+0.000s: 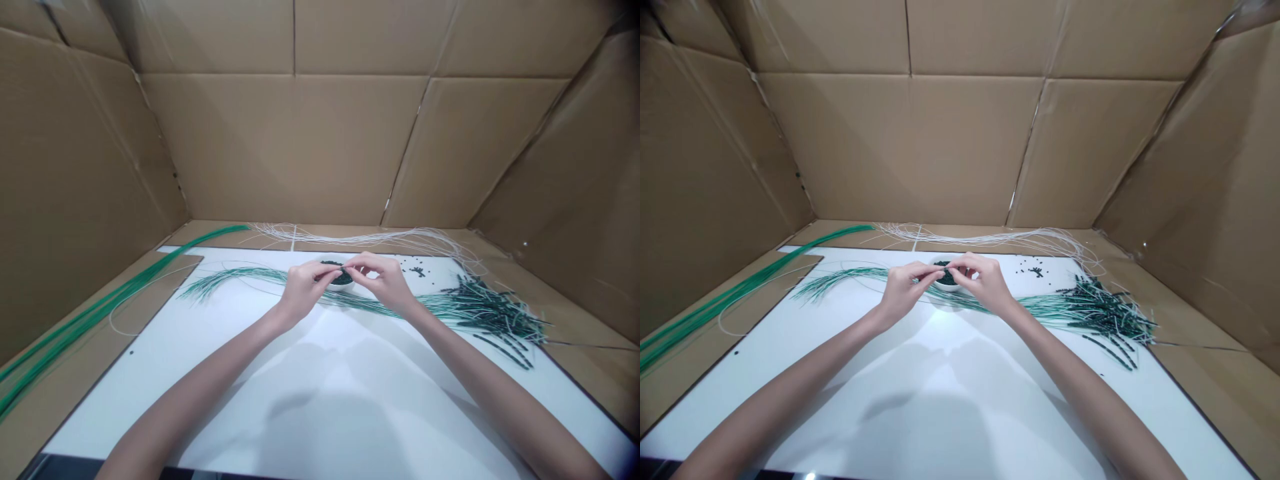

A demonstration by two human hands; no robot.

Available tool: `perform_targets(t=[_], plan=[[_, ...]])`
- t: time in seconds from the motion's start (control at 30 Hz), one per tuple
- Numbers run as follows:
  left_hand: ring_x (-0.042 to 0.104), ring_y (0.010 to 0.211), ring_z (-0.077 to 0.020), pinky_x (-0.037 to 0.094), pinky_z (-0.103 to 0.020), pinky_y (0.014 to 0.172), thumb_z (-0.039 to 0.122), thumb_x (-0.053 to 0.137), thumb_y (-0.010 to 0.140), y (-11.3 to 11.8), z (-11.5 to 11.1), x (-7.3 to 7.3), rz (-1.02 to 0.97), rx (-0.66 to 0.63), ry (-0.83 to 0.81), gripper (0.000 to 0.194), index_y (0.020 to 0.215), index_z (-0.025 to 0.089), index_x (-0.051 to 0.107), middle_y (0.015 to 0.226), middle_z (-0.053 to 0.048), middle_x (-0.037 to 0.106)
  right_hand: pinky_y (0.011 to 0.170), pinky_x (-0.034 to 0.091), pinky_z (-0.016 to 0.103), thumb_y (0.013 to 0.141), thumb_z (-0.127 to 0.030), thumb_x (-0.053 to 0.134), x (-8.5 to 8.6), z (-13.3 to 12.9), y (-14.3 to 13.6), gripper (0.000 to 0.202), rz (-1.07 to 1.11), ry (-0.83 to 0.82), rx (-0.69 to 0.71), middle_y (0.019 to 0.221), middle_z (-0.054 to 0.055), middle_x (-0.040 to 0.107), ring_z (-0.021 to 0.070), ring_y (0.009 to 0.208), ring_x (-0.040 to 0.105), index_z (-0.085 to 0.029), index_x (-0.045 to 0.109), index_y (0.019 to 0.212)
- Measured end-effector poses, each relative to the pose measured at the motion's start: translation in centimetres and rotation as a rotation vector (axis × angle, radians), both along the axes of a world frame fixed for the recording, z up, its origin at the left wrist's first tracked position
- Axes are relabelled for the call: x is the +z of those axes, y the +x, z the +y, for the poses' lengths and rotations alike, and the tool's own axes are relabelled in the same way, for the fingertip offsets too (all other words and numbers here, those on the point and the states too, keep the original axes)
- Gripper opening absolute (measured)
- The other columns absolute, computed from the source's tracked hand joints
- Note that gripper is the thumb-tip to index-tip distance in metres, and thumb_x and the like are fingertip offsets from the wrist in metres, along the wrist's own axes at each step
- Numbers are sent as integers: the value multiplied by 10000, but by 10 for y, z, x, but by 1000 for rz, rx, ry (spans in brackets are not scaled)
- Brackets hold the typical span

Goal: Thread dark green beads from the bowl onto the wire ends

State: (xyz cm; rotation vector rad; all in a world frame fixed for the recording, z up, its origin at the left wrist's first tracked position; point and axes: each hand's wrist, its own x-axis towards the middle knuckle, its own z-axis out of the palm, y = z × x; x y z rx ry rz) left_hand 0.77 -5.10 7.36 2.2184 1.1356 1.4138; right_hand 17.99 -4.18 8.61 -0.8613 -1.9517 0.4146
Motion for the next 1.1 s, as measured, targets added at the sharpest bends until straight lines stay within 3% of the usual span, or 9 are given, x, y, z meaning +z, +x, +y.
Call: perform_targets(t=[0.2, 0.4, 0.6, 0.7, 0.8, 0.9, 1.0, 1.1], plan=[[556, 595, -97, 417, -185, 576, 268, 565, 775, 0, 2, -6, -5, -58, -74, 202, 934, 205, 672, 743, -2, 680, 512, 409, 225, 780, -232, 514, -1, -1, -1, 140, -143, 143, -48, 667, 36, 616, 103, 552, 491, -167, 609, 700], [574, 638, -110, 440, -191, 627, 218, 530, 750, -2, 8, 0, -28, -22, -173, 133, 733, 158, 648, 701, -8, 655, 535, 397, 230, 802, -267, 482, -3, 4, 5, 165, -191, 65, -78, 699, 28, 598, 106, 563, 491, -184, 600, 724], [575, 660, -103, 447, -191, 627, 77, 461, 669, -3, 18, -2, -17, -102, -377, 244, 856, 145, 602, 784, -18, 656, 566, 401, 237, 797, -287, 482, -7, 15, 3, 175, -217, 12, -149, 710, 35, 602, 113, 573, 505, -174, 597, 728], [524, 569, -92, 401, -180, 545, 147, 473, 702, -5, 20, -4, 14, -63, -418, 200, 852, 147, 605, 671, 5, 626, 608, 416, 247, 784, -290, 495, -3, 24, -1, 179, -233, -81, -137, 739, 46, 633, 135, 629, 546, -166, 618, 743], [497, 553, -92, 375, -184, 531, 279, 473, 752, -9, 26, -9, -19, -15, -429, 196, 767, 139, 609, 623, 7, 583, 649, 426, 248, 768, -284, 513, -2, 38, -5, 174, -313, -221, -31, 791, 45, 665, 153, 700, 585, -173, 645, 792], [501, 583, -97, 379, -184, 555, 331, 478, 756, -14, 35, -18, -75, 18, -457, 236, 743, 134, 608, 630, 3, 573, 616, 416, 235, 703, -202, 557, -11, 55, -10, 131, -524, -320, 55, 745, 22, 673, 148, 654, 588, -181, 662, 779], [475, 582, -96, 355, -182, 539, 345, 501, 739, -18, 41, -25, -70, 79, -458, 240, 732, 134, 614, 632, 5, 566, 521, 364, 224, 632, -117, 557, -27, 69, -15, 122, -751, -307, 20, 602, 5, 638, 133, 542, 539, -183, 659, 619], [453, 571, -95, 331, -182, 523, 348, 505, 733, -18, 41, -25, -50, 92, -449, 243, 739, 135, 621, 611, 11, 549, 485, 327, 222, 617, -109, 561, -37, 77, -20, 127, -816, -261, -10, 564, 9, 622, 130, 512, 518, -182, 653, 568]])
